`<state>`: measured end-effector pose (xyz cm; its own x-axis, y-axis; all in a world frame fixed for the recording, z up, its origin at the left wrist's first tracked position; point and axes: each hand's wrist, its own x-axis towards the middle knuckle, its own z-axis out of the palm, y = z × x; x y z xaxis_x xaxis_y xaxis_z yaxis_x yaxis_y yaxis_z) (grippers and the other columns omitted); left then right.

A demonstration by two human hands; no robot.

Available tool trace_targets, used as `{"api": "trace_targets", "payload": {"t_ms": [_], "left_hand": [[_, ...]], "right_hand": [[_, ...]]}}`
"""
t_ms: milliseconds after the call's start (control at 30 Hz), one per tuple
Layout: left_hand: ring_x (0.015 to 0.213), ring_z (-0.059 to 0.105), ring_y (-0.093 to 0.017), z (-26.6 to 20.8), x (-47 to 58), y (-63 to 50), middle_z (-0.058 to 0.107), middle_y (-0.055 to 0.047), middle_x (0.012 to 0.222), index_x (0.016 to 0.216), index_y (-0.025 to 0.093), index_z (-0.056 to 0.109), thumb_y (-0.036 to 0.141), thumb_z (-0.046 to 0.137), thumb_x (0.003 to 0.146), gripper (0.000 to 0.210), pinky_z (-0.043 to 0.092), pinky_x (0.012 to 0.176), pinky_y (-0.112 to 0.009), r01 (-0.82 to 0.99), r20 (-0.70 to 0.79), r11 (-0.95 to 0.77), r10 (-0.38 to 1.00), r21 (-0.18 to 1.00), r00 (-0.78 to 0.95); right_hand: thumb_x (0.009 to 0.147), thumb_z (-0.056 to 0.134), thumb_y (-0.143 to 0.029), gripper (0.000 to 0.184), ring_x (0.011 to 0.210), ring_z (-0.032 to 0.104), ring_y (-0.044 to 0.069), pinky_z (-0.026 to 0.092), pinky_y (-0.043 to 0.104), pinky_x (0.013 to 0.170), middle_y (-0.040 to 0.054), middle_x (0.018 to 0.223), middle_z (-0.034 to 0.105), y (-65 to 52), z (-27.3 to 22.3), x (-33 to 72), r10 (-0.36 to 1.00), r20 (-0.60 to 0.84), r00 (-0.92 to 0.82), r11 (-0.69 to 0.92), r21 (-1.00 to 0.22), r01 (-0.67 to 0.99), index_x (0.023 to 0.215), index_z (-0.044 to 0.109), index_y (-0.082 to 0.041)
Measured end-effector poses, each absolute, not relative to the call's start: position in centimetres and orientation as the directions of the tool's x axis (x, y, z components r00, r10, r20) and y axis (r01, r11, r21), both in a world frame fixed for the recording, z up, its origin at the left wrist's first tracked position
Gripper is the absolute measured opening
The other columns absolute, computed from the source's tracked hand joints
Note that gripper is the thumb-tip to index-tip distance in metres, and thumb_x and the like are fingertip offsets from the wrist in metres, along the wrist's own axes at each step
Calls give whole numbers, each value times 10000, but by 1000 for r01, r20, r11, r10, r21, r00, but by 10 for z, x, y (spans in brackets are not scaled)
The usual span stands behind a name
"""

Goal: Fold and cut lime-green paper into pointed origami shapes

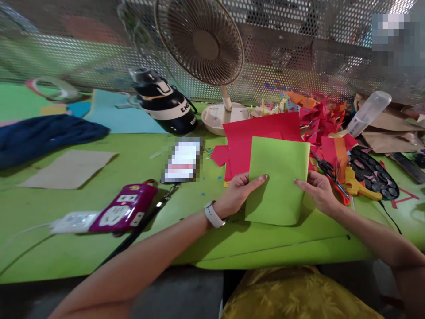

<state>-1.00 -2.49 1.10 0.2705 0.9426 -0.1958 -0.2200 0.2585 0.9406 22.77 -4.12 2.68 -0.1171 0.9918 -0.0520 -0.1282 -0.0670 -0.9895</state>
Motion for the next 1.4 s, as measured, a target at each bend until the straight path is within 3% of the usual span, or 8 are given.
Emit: {"api": "trace_targets", "payload": {"t_ms": [267, 667, 1000, 1100, 1167, 1233, 1300, 1400], "left_hand": [[600, 618, -113, 22, -8, -20, 737, -17, 731, 792, 178, 748, 524, 889, 576, 431, 487, 540, -217, -198, -255, 316, 925, 928, 281], [475, 573, -103, 23, -3, -24, 698, -3, 617, 724, 173, 699, 527, 868, 607, 410, 453, 429, -212, -175, -281, 335, 920, 926, 272], [524, 604, -79, 33, -11, -15, 708, 6, 643, 694, 166, 705, 506, 899, 561, 413, 512, 515, -193, -219, -44, 77, 987, 973, 153], [703, 719, -159, 40, -21, -8, 766, -42, 800, 864, 182, 739, 526, 834, 674, 404, 608, 695, -299, -191, 78, -55, 990, 980, 117], [814, 742, -190, 48, -28, -4, 777, -60, 886, 936, 198, 735, 518, 732, 805, 346, 615, 770, -344, -90, 265, -261, 964, 961, 36], [860, 738, -183, 59, -34, -4, 775, -49, 925, 967, 230, 732, 432, 647, 903, 228, 607, 797, -349, 139, 585, -577, 811, 805, -23], [869, 728, -170, 71, -35, -9, 767, -14, 924, 971, 284, 735, 291, 696, 876, 103, 591, 803, -333, 409, 893, -837, 438, 362, 104], [970, 709, -191, 86, -25, -18, 742, -17, 1049, 1158, 331, 692, 216, 786, 789, 398, 525, 972, -373, 570, 907, -789, 37, -232, 420]], "right_hand": [[527, 904, -489, 399, 563, 540, 99, 450, 244, 554, -27, 618, 636, -32, 34, 228, 976, -210, -67, -215, -972, -94, 670, 689, -185], [598, 825, -604, 478, 508, 409, 83, 357, 249, 493, -48, 545, 496, -27, 41, 231, 998, -63, -21, -62, -997, 43, 590, 579, -193], [722, 733, -651, 480, 509, 422, 89, 328, 245, 473, -30, 571, 525, -28, 90, 252, 961, 276, -24, 266, -898, 351, 669, 632, -185], [819, 677, -605, 426, 532, 465, 110, 360, 262, 506, -18, 589, 551, -28, 116, 272, 841, 538, 58, 426, -725, 541, 700, 644, -197], [913, 603, -522, 343, 578, 521, 133, 394, 280, 555, 0, 635, 603, -29, 131, 280, 717, 697, 16, 472, -502, 725, 793, 688, -212], [988, 506, -414, 300, 603, 556, 145, 405, 293, 585, 17, 669, 644, -31, 140, 279, 640, 751, -159, 465, -215, 859, 904, 714, -215], [1026, 407, -298, 331, 602, 570, 153, 394, 306, 580, 40, 691, 671, -31, 142, 267, 617, 691, -377, 461, 71, 885, 967, 714, -187], [1013, 309, -120, 388, 634, 597, 169, 400, 320, 576, 93, 763, 706, -27, 134, 241, 615, 507, -605, 512, 327, 794, 1006, 697, -130]]}}
